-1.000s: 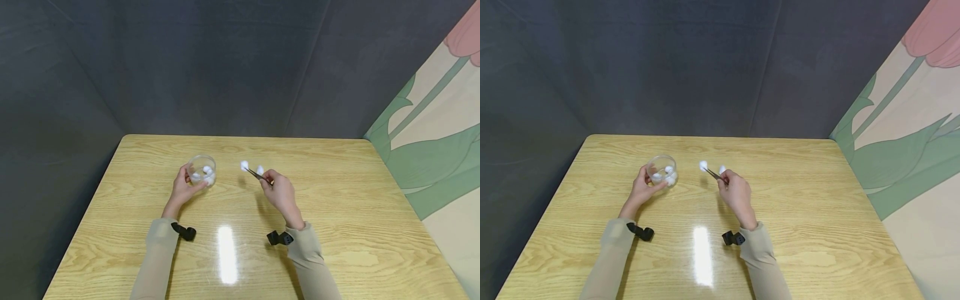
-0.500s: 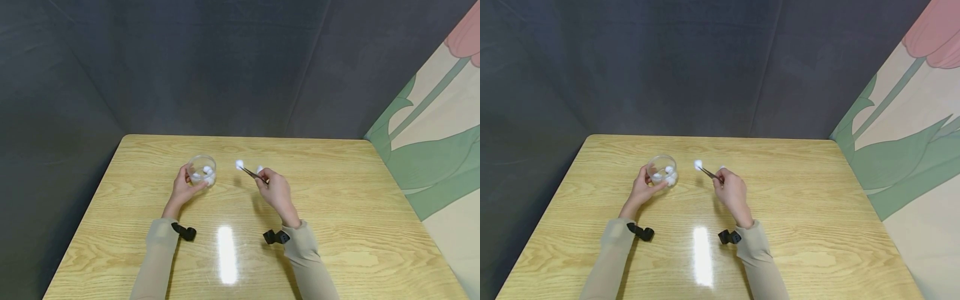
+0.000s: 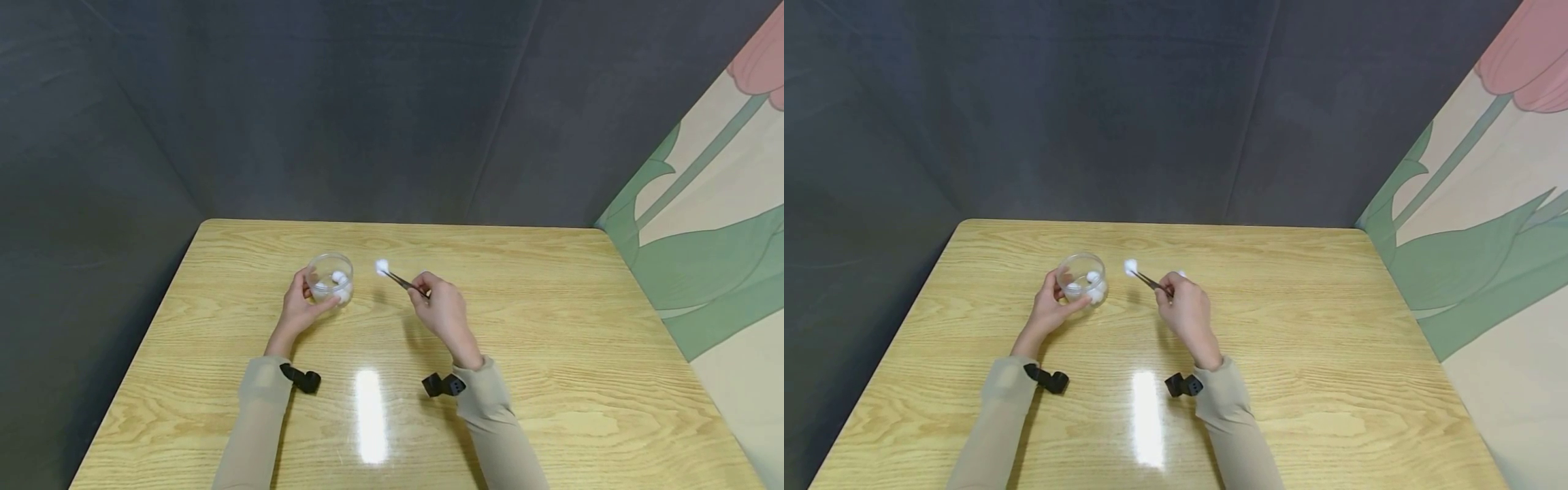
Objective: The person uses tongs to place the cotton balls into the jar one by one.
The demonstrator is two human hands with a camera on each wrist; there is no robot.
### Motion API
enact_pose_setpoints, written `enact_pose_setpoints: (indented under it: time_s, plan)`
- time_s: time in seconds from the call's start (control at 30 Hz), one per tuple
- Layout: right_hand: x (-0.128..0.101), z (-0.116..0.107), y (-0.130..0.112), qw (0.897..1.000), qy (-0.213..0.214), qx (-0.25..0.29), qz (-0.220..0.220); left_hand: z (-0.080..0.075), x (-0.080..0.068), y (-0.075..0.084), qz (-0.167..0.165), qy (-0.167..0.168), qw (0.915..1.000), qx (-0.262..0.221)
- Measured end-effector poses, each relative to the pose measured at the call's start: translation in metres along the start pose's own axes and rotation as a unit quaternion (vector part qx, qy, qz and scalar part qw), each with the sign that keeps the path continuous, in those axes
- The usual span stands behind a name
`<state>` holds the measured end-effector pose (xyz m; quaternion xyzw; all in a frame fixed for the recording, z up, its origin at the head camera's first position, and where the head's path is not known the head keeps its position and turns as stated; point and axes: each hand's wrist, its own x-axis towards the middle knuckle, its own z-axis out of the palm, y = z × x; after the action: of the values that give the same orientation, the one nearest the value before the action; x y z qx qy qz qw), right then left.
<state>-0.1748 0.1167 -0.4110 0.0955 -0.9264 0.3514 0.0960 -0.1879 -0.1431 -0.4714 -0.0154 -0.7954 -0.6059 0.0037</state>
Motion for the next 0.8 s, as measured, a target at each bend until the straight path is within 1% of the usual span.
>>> enact_pose_setpoints:
  time_s: [0.2,0.43,0.67,0.8]
  plan:
    - [0.002,0.004,-0.002,1.000,-0.011,0.009,0.004,0.000,0.000,0.000,0.002,0.000,1.0000,0.002]
    - [0.005,0.008,-0.006,1.000,-0.017,0.008,-0.007,0.002,0.018,-0.040,-0.005,0.013,0.9999,0.002]
    - [0.010,0.013,-0.012,0.999,-0.023,0.004,-0.034,0.002,0.016,-0.038,-0.005,0.016,0.9999,0.002]
    - [0.014,0.016,-0.015,0.999,-0.029,-0.002,-0.038,0.002,0.017,-0.038,-0.003,0.014,0.9999,0.000]
